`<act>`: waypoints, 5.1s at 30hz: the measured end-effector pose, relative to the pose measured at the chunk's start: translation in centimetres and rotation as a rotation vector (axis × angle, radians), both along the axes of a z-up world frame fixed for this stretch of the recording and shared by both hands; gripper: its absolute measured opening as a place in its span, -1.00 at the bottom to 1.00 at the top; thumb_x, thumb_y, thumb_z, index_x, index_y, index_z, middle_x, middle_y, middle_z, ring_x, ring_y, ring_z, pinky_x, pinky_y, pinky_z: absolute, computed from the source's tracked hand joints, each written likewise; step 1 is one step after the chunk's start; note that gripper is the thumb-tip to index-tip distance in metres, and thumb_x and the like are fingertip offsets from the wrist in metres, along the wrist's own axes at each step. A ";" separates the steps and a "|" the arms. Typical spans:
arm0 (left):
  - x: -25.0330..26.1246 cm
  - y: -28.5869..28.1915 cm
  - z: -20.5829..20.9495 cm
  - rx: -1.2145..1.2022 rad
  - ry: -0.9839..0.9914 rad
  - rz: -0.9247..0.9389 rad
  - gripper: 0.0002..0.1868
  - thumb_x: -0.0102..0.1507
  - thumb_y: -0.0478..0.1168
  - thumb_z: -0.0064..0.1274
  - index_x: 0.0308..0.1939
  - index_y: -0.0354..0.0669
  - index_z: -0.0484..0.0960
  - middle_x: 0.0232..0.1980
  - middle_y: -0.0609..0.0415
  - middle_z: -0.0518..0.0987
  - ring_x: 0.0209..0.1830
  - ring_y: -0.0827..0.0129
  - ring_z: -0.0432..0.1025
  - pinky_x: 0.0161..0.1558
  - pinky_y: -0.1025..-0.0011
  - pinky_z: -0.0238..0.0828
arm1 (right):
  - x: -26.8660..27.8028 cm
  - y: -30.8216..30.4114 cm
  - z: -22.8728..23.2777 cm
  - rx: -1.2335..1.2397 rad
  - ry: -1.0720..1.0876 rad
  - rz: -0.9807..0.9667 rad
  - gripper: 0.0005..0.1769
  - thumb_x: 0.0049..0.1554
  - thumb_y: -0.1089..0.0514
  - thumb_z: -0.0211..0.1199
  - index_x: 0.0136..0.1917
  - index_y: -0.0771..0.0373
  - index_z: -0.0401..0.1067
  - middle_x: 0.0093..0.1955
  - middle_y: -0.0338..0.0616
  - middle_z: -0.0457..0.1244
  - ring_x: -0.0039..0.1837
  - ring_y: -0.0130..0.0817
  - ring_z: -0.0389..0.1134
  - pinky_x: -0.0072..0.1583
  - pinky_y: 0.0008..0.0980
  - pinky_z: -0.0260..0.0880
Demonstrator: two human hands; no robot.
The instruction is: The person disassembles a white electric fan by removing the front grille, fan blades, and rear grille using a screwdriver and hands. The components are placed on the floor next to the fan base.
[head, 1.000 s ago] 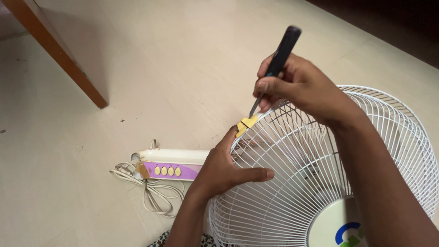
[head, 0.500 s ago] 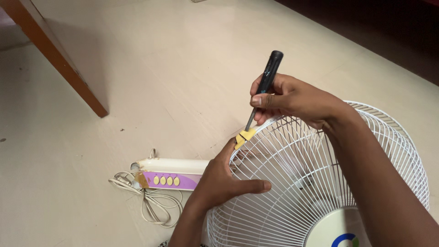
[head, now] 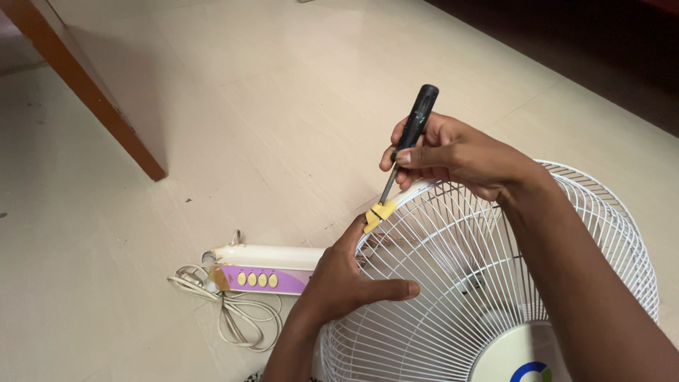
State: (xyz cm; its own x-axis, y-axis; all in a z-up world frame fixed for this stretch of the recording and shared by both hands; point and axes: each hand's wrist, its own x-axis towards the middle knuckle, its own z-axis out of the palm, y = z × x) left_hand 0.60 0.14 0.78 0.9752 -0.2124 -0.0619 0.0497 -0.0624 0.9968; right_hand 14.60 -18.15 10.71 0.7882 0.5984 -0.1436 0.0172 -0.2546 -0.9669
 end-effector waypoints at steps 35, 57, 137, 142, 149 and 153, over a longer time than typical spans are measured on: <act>0.0 -0.7 1.0 -0.047 0.041 -0.008 0.25 -0.29 0.01 0.48 0.46 -0.13 0.30 0.22 -0.11 0.63 0.29 0.15 0.52 0.28 0.20 0.42 | -0.7 -0.1 0.5 0.053 -0.070 -0.048 -0.64 0.13 0.18 0.38 0.13 0.29 0.33 -0.17 -0.14 0.35 -0.16 -0.42 0.42 -0.06 -0.43 0.51; -0.3 -0.4 0.7 -0.047 -0.044 -0.025 0.18 -0.24 0.03 0.46 0.43 -0.19 0.32 0.24 -0.10 0.61 0.28 0.17 0.50 0.29 0.21 0.39 | -1.2 0.4 0.7 0.001 -0.093 -0.075 -0.64 0.09 0.13 0.39 0.10 0.21 0.34 -0.20 -0.19 0.38 -0.20 -0.46 0.43 -0.12 -0.45 0.48; -0.9 0.1 0.8 -0.045 -0.075 -0.013 0.19 -0.24 0.04 0.46 0.42 -0.22 0.32 0.22 -0.10 0.62 0.27 0.18 0.50 0.29 0.24 0.37 | -0.7 -0.6 0.4 0.134 0.072 0.064 -0.56 0.16 0.43 0.13 0.27 0.29 0.13 0.12 0.14 0.36 0.17 -0.05 0.49 0.21 -0.25 0.59; -0.7 0.1 0.6 -0.016 -0.074 -0.012 0.23 -0.24 0.04 0.47 0.44 -0.26 0.28 0.24 -0.12 0.59 0.31 0.18 0.47 0.31 0.23 0.32 | -1.3 0.3 1.4 0.147 0.130 0.094 -0.63 0.17 0.36 0.15 0.18 0.21 0.11 0.08 0.09 0.36 0.16 -0.09 0.50 0.21 -0.28 0.57; -0.8 0.1 0.3 -0.021 -0.033 -0.011 0.23 -0.24 0.03 0.47 0.45 -0.26 0.26 0.25 -0.17 0.57 0.32 0.13 0.46 0.30 0.21 0.33 | -2.6 1.2 0.7 0.013 -0.061 -0.066 -0.64 0.14 0.25 0.37 0.10 0.25 0.23 -0.05 -0.03 0.33 0.05 -0.24 0.48 0.06 -0.33 0.61; -0.9 -0.1 0.7 0.014 -0.020 -0.002 0.20 -0.24 0.02 0.47 0.43 -0.24 0.29 0.25 -0.16 0.58 0.30 0.13 0.48 0.29 0.21 0.35 | -2.5 0.6 0.4 0.077 -0.049 -0.148 -0.62 0.10 0.30 0.36 0.14 0.39 0.30 -0.07 0.03 0.39 0.04 -0.17 0.52 0.04 -0.30 0.64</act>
